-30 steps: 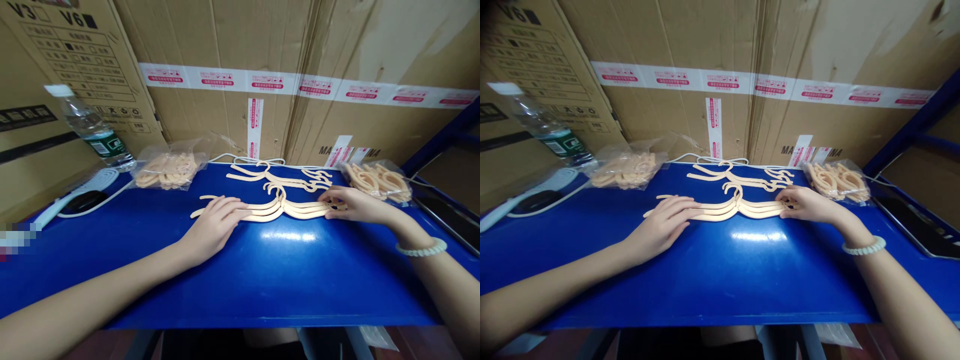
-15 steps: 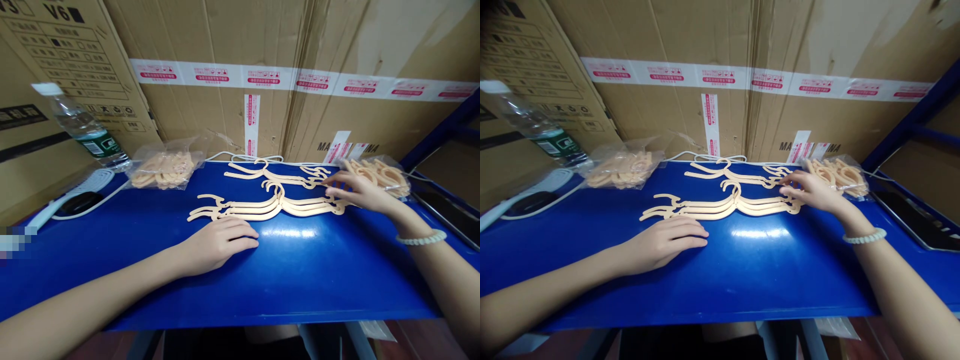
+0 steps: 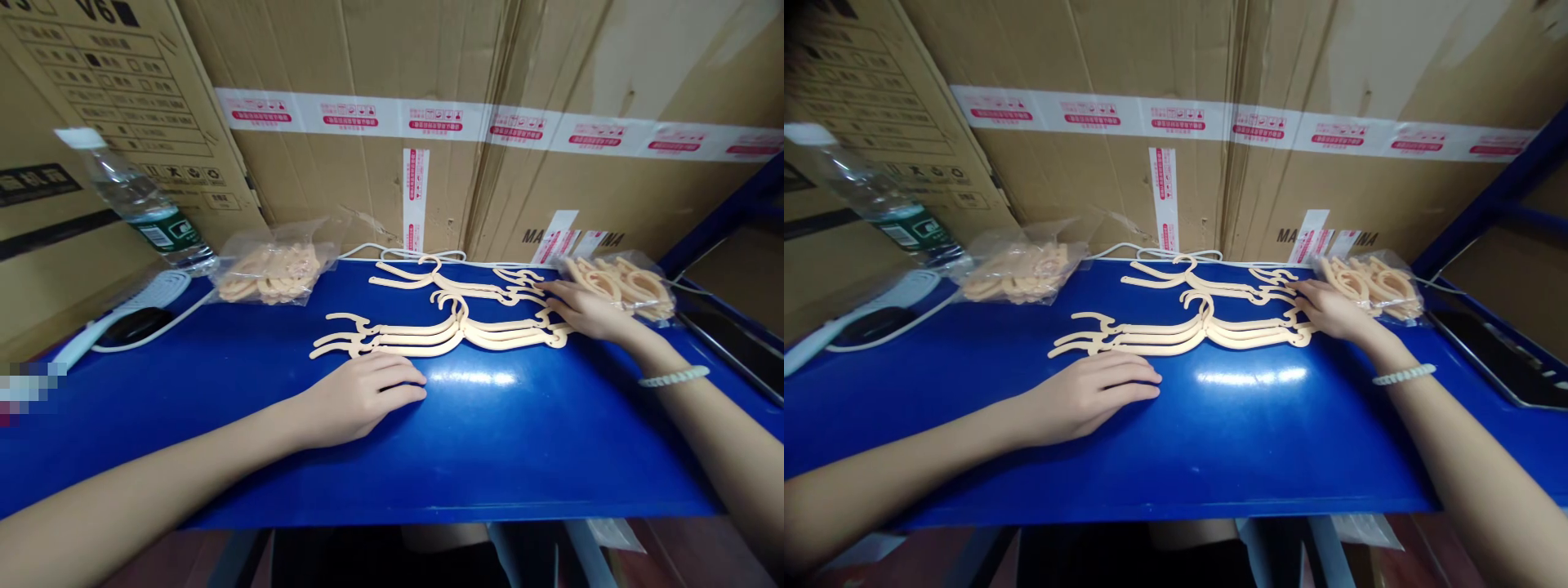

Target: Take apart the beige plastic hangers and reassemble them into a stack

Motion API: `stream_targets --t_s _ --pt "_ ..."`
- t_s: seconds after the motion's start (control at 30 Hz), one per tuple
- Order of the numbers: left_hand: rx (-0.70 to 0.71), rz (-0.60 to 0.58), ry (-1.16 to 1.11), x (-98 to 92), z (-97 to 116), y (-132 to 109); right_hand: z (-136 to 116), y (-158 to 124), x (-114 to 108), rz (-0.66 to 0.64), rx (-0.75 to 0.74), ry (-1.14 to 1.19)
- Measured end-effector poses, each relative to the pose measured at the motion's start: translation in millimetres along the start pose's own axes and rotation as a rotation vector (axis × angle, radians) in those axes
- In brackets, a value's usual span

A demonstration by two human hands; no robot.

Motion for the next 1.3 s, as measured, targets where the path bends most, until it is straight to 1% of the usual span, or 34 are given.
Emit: stream_targets --t_s 0.17,0.27,0.4,0.6,0.73,0.9,1.07,1.2,1.3 --pt "0.008 -0.002 0.010 0.6 0.3 -0.5 9.1 2.2 8.8 -0.005 0.018 0.044" --pt "0.007 -0.006 0.010 0.4 0.1 0.0 9.9 3.3 9.7 -0.002 0.025 0.063" --pt "0.005 -0.005 0.013 -0.1 -0.3 0.1 4.9 3.1 5.4 0.009 0.041 0.091" --pt "0.005 -0.011 0.009 -0.9 0.3 0.4 -0.3 1.6 -2.5 0.017 0.105 0.121" --pt "0.005 -0.012 0.012 -1.3 0.9 1.0 0.9 1.7 -5.4 0.014 0.140 0.145" --pt "0.002 -0.017 0.020 -0.3 0.2 -0.1 8.2 1.7 -6.3 0.011 0.156 0.158" --pt "0.008 -0.016 0.029 -0.6 0.0 0.0 11.2 1.0 -5.1 0.061 0.150 0.071" --pt "0.005 -0.013 0.022 -1.0 0.8 0.5 4.8 -0.8 -3.2 0.123 0.191 0.007" --pt "0.007 -0.010 0.013 -0.8 1.2 0.5 0.0 -1.5 -1.7 0.168 0.219 0.006"
Point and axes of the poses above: each hand's wrist, its own y-axis towards the middle knuckle, its own x-axis out of the palm, z = x × y, the point moved 1 cm from there along y, towards the middle knuckle
